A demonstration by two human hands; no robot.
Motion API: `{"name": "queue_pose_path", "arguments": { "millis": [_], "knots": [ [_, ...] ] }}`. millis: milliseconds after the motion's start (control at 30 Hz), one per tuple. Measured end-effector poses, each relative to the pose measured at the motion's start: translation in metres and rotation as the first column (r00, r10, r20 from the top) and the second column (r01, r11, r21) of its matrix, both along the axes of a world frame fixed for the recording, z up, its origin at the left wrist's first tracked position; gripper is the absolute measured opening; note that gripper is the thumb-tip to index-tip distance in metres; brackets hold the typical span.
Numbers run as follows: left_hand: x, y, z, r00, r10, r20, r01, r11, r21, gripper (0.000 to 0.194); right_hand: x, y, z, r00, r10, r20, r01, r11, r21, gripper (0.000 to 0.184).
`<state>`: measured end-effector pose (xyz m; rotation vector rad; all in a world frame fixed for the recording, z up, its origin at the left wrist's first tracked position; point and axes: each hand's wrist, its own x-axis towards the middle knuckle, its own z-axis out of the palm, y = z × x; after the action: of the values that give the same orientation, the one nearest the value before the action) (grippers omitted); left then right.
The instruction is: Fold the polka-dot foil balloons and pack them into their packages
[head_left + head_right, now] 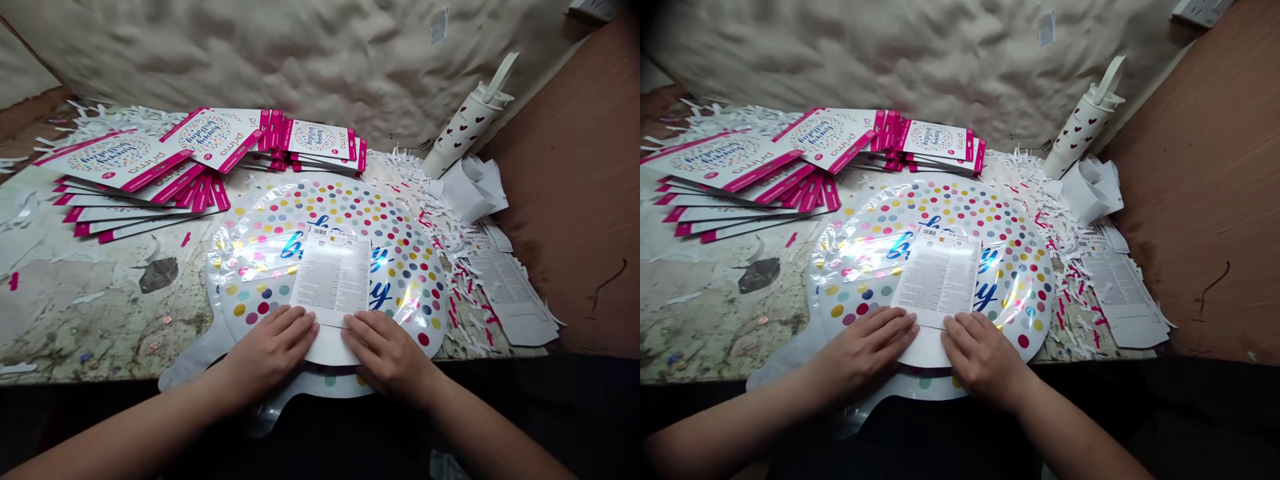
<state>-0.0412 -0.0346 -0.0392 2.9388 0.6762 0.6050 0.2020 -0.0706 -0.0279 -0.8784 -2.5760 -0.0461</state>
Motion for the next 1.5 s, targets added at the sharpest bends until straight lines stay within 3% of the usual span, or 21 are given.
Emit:
{"name": "queue_pose_path", "arguments": {
  "millis": [133, 233, 300, 367, 500, 600, 633, 667, 700, 733, 767, 800, 833, 867, 967, 1067, 1167, 1267, 1367, 1433, 1500],
  "knots": [
    [0.006, 0.002, 0.014, 1.000, 0.012, 0.024, -0.009, 0.990, -0.141, 0.023, -0.003, -0.002, 0.006, 0.994, -0.090, -0.063, 0.071, 0.965, -0.253, 0.018],
    [0.012, 0.012, 0.024, 0.986, 0.158, -0.055, -0.167, 0.914, -0.370, 0.020, -0.005, 0.010, 0.010, 0.946, -0.320, -0.048, 0.247, 0.811, -0.530, 0.014],
    [0.016, 0.020, 0.026, 0.940, 0.306, -0.149, -0.340, 0.848, -0.407, 0.019, -0.007, 0.018, 0.012, 0.896, -0.444, 0.025, 0.381, 0.737, -0.558, 0.007],
    [0.019, 0.029, 0.025, 0.889, 0.404, -0.215, -0.457, 0.803, -0.382, 0.016, -0.009, 0.023, 0.014, 0.874, -0.476, 0.096, 0.467, 0.769, -0.437, 0.010],
    [0.015, 0.038, 0.025, 0.907, 0.371, -0.199, -0.420, 0.771, -0.479, 0.014, -0.016, 0.021, 0.015, 0.929, -0.230, 0.290, 0.303, 0.923, -0.239, 0.044],
    [0.013, 0.028, 0.034, 0.913, 0.406, -0.032, -0.353, 0.749, -0.561, 0.018, -0.022, 0.018, 0.013, 0.852, -0.247, 0.461, 0.346, 0.928, -0.142, 0.053],
    [0.014, 0.023, 0.039, 0.914, 0.406, -0.016, -0.323, 0.701, -0.635, 0.016, -0.023, 0.018, 0.014, 0.826, -0.286, 0.486, 0.378, 0.921, -0.099, 0.052],
    [0.015, 0.017, 0.043, 0.921, 0.389, -0.032, -0.280, 0.601, -0.749, 0.020, -0.023, 0.019, 0.014, 0.815, -0.320, 0.484, 0.397, 0.915, -0.064, 0.049],
    [0.018, 0.011, 0.046, 0.931, 0.359, -0.063, -0.225, 0.429, -0.875, 0.026, -0.023, 0.020, 0.016, 0.822, -0.338, 0.458, 0.400, 0.916, -0.042, 0.045],
    [0.020, 0.006, 0.047, 0.937, 0.339, -0.083, -0.160, 0.204, -0.966, 0.031, -0.023, 0.021, 0.018, 0.842, -0.346, 0.414, 0.390, 0.920, -0.025, 0.042],
    [0.023, 0.004, 0.048, 0.932, 0.352, -0.083, -0.077, -0.031, -0.997, 0.034, -0.023, 0.021, 0.021, 0.868, -0.348, 0.354, 0.374, 0.928, -0.006, 0.040],
    [0.026, 0.002, 0.047, 0.907, 0.415, -0.067, 0.031, -0.225, -0.974, 0.036, -0.023, 0.021, 0.024, 0.895, -0.344, 0.284, 0.354, 0.935, 0.019, 0.038],
    [0.029, 0.002, 0.045, 0.852, 0.521, -0.049, 0.157, -0.345, -0.925, 0.035, -0.024, 0.020, 0.026, 0.917, -0.336, 0.214, 0.334, 0.942, 0.047, 0.037],
    [0.031, 0.004, 0.043, 0.771, 0.636, -0.038, 0.279, -0.390, -0.878, 0.032, -0.025, 0.019, 0.028, 0.934, -0.323, 0.151, 0.314, 0.946, 0.078, 0.036],
    [0.038, 0.010, 0.039, 0.556, 0.831, -0.028, 0.466, -0.340, -0.817, 0.019, -0.032, 0.013, 0.029, 0.955, -0.295, 0.021, 0.289, 0.945, 0.156, 0.033],
    [0.043, 0.012, 0.038, 0.454, 0.887, -0.079, 0.499, -0.327, -0.803, 0.009, -0.039, 0.007, 0.024, 0.942, -0.334, -0.038, 0.335, 0.924, 0.183, 0.030],
    [0.046, 0.009, 0.038, 0.360, 0.924, -0.128, 0.621, -0.340, -0.707, 0.007, -0.040, 0.005, 0.021, 0.928, -0.364, -0.081, 0.372, 0.912, 0.171, 0.030],
    [0.043, 0.008, 0.034, 0.380, 0.925, -0.006, 0.621, -0.259, -0.740, 0.014, -0.036, 0.008, 0.025, 0.930, -0.347, -0.125, 0.348, 0.937, -0.014, 0.028],
    [0.036, 0.008, 0.032, 0.495, 0.859, 0.129, 0.343, -0.057, -0.938, 0.028, -0.033, 0.016, 0.029, 0.911, -0.340, -0.232, 0.272, 0.920, -0.283, 0.040],
    [0.033, 0.008, 0.033, 0.566, 0.812, 0.141, 0.188, 0.040, -0.981, 0.032, -0.035, 0.023, 0.030, 0.900, -0.302, -0.315, 0.228, 0.941, -0.249, 0.039],
    [0.034, 0.007, 0.035, 0.613, 0.776, 0.147, 0.146, 0.072, -0.987, 0.033, -0.038, 0.028, 0.030, 0.893, -0.229, -0.388, 0.189, 0.972, -0.139, 0.031]
  ]
}}
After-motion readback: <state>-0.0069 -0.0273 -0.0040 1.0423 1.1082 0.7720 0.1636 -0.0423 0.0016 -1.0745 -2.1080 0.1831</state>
